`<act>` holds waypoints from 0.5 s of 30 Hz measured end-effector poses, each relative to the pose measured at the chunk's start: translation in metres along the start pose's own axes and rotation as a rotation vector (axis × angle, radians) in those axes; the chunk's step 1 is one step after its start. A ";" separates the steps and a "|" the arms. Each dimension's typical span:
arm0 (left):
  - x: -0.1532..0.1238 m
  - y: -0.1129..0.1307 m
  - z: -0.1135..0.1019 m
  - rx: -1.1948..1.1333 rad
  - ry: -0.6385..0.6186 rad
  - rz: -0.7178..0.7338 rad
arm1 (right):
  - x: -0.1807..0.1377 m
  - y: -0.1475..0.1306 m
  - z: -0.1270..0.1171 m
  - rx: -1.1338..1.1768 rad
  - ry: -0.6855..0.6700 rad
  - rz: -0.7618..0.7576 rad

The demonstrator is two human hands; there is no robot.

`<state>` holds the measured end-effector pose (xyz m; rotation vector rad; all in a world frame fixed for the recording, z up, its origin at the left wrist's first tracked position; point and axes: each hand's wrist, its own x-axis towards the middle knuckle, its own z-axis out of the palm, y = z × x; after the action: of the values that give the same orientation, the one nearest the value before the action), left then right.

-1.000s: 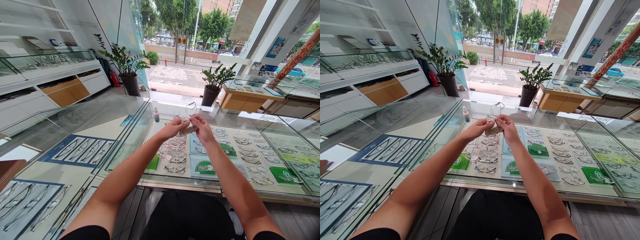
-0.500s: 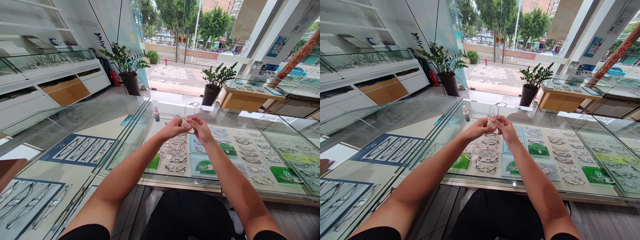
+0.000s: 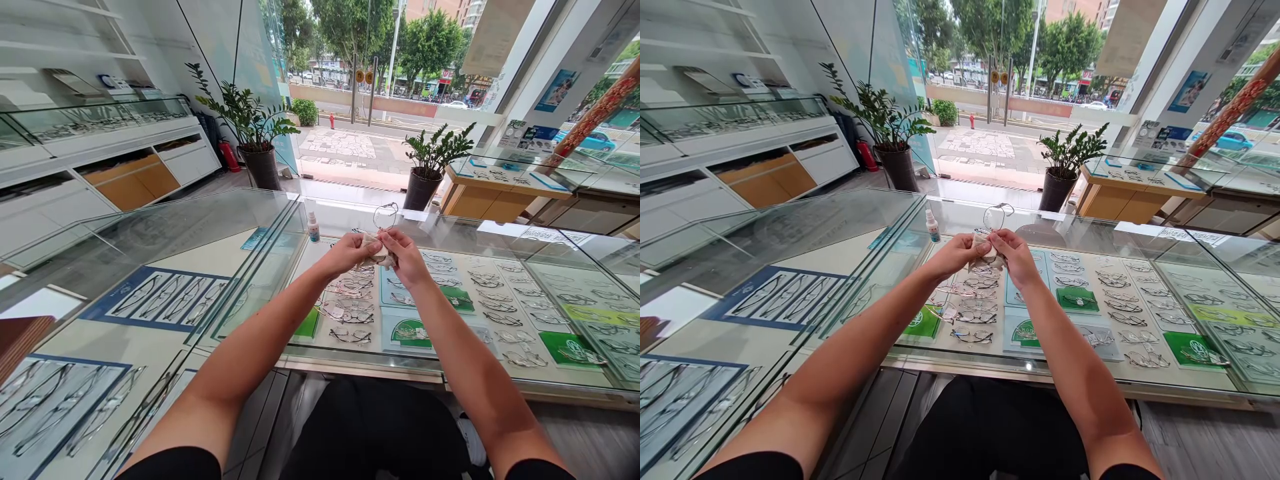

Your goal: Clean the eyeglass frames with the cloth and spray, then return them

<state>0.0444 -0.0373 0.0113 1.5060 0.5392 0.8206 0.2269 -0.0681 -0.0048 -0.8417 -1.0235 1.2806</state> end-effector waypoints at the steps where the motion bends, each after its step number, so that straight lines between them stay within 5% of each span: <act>1: 0.000 0.001 0.000 -0.007 -0.012 0.001 | 0.000 0.000 0.000 -0.018 -0.007 -0.005; 8: -0.001 0.000 0.001 -0.056 -0.085 -0.046 | -0.002 -0.002 0.000 -0.052 -0.010 -0.020; 15: 0.001 -0.005 -0.001 0.003 -0.002 -0.021 | -0.003 -0.006 0.002 -0.037 -0.004 -0.020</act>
<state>0.0451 -0.0356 0.0068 1.5016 0.5542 0.8022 0.2268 -0.0715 0.0017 -0.8555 -1.0594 1.2501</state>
